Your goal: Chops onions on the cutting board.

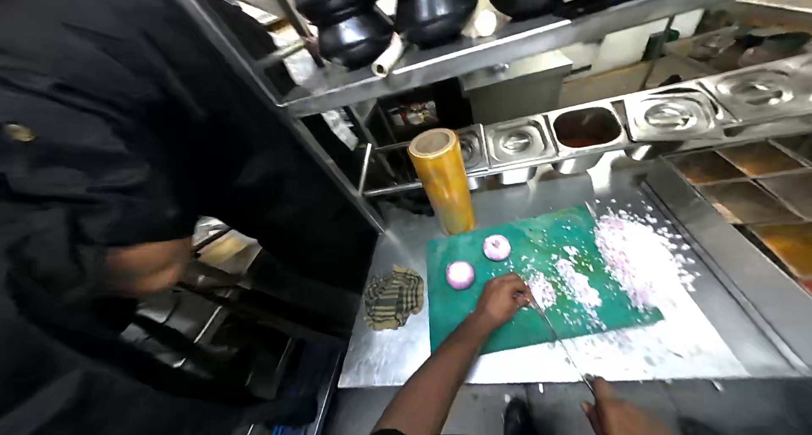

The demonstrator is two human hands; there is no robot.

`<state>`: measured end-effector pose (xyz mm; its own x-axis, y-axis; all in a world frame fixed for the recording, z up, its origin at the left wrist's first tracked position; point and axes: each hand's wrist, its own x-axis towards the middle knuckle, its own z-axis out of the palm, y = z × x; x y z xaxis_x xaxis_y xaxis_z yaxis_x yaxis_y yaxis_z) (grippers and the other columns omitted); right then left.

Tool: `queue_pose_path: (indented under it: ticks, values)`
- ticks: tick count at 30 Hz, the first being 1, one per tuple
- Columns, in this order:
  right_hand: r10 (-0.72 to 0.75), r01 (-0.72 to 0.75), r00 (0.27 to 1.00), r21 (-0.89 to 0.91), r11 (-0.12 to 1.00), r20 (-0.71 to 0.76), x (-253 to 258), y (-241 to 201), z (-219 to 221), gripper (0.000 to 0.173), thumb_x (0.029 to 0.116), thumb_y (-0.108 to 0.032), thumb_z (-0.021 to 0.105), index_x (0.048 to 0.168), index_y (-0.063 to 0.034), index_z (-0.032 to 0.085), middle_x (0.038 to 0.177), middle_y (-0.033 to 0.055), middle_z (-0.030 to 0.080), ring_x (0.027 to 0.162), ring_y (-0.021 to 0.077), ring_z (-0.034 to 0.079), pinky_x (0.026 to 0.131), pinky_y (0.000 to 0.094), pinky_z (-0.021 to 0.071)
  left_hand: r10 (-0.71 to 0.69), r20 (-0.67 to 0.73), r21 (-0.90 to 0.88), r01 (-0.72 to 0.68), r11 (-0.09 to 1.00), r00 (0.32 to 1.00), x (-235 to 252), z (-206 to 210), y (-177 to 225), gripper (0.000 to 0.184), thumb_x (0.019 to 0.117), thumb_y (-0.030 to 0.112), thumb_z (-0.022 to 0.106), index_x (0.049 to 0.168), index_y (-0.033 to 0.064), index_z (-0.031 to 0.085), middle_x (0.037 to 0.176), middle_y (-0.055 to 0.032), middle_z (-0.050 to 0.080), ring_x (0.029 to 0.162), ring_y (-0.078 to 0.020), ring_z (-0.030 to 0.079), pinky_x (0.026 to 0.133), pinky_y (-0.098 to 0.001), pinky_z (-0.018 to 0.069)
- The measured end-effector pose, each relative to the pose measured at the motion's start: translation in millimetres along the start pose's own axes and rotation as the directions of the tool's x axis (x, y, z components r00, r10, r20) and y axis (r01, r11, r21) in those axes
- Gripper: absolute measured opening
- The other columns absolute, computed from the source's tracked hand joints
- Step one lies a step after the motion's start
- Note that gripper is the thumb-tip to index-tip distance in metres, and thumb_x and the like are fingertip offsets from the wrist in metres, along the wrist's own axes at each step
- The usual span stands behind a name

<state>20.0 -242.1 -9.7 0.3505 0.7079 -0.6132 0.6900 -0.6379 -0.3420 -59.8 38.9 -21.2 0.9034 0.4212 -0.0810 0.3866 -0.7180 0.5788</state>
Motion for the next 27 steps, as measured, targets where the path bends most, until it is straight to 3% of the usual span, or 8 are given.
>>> queue_pose_path:
  ticks: [2,5,9,14,19,22,24,27]
  values:
    - [0.041,-0.041,0.999,0.006,0.999,0.030,1,-3,-5,0.054,0.1073,-0.046,0.043,0.144,-0.0062,0.043,0.101,0.0253,0.071,0.097,0.0479,0.071,0.081,0.0643,0.0554,0.009,-0.017,-0.005,-0.009,1.000,1.000,1,2,0,0.017,0.0974,0.022,0.070,0.101,0.0071,0.079,0.110,-0.0074,0.074,0.105,-0.0189,0.070,0.100,-0.0392,0.0549]
    - [0.042,-0.042,0.999,-0.009,0.999,0.031,-14,-14,-22,0.052,0.1075,-0.049,0.041,0.137,-0.0061,0.046,0.097,0.0231,0.071,0.095,0.0458,0.071,0.078,0.0618,0.0560,0.049,-0.052,0.018,-0.048,0.999,0.997,1,2,-5,0.014,0.0947,0.020,0.073,0.097,0.0072,0.079,0.109,-0.0074,0.074,0.104,-0.0193,0.070,0.098,-0.0407,0.0561]
    - [0.061,-0.061,0.997,-0.015,0.998,0.046,1,-12,0,0.053,0.1075,-0.047,0.041,0.143,-0.0076,0.043,0.101,0.0227,0.071,0.097,0.0449,0.072,0.080,0.0615,0.0564,0.085,-0.071,0.017,-0.084,0.996,0.994,0,2,-9,0.013,0.0930,0.020,0.075,0.093,0.0077,0.079,0.105,-0.0061,0.074,0.099,-0.0184,0.071,0.094,-0.0397,0.0574]
    - [0.042,-0.042,0.998,0.006,0.999,0.055,-22,-18,-24,0.052,0.1082,-0.048,0.040,0.139,-0.0061,0.046,0.097,0.0231,0.070,0.095,0.0456,0.071,0.079,0.0616,0.0559,0.163,-0.133,-0.008,-0.165,0.986,0.978,-1,4,-17,0.009,0.0900,0.015,0.078,0.088,0.0067,0.078,0.100,-0.0068,0.074,0.094,-0.0175,0.071,0.089,-0.0382,0.0594]
    - [0.074,-0.077,0.993,0.022,0.997,0.087,6,-11,0,0.052,0.1079,-0.048,0.039,0.142,-0.0089,0.041,0.101,0.0214,0.070,0.098,0.0430,0.072,0.082,0.0600,0.0565,0.253,-0.220,0.003,-0.258,0.966,0.942,-7,10,-26,0.007,0.0921,0.015,0.076,0.092,0.0087,0.080,0.108,-0.0050,0.075,0.103,-0.0137,0.071,0.095,-0.0334,0.0590]
    - [0.070,-0.073,0.995,0.040,0.997,0.072,5,-9,-5,0.050,0.1074,-0.047,0.041,0.140,-0.0094,0.042,0.100,0.0212,0.070,0.097,0.0431,0.072,0.080,0.0598,0.0567,0.090,-0.136,-0.128,-0.108,0.986,0.987,-17,-2,-22,0.023,0.0905,0.020,0.081,0.110,0.0105,0.078,0.118,-0.0058,0.072,0.105,-0.0125,0.071,0.092,-0.0307,0.0611]
    - [0.072,-0.075,0.995,0.034,0.997,0.070,5,-6,-5,0.051,0.1076,-0.048,0.040,0.141,-0.0097,0.041,0.100,0.0211,0.070,0.097,0.0433,0.071,0.080,0.0596,0.0567,-0.012,-0.105,-0.151,-0.004,0.989,0.994,-17,-8,-19,0.028,0.0856,0.022,0.085,0.109,0.0112,0.076,0.117,-0.0063,0.070,0.101,-0.0143,0.069,0.085,-0.0321,0.0611]
    - [0.081,-0.083,0.994,0.026,0.996,0.070,6,-6,-4,0.050,0.1075,-0.049,0.040,0.140,-0.0111,0.043,0.099,0.0198,0.070,0.097,0.0425,0.071,0.080,0.0594,0.0567,-0.076,-0.081,-0.075,0.070,0.995,0.994,-14,-9,-11,0.018,0.0895,0.019,0.081,0.105,0.0107,0.077,0.108,-0.0050,0.072,0.091,-0.0144,0.069,0.084,-0.0335,0.0599]
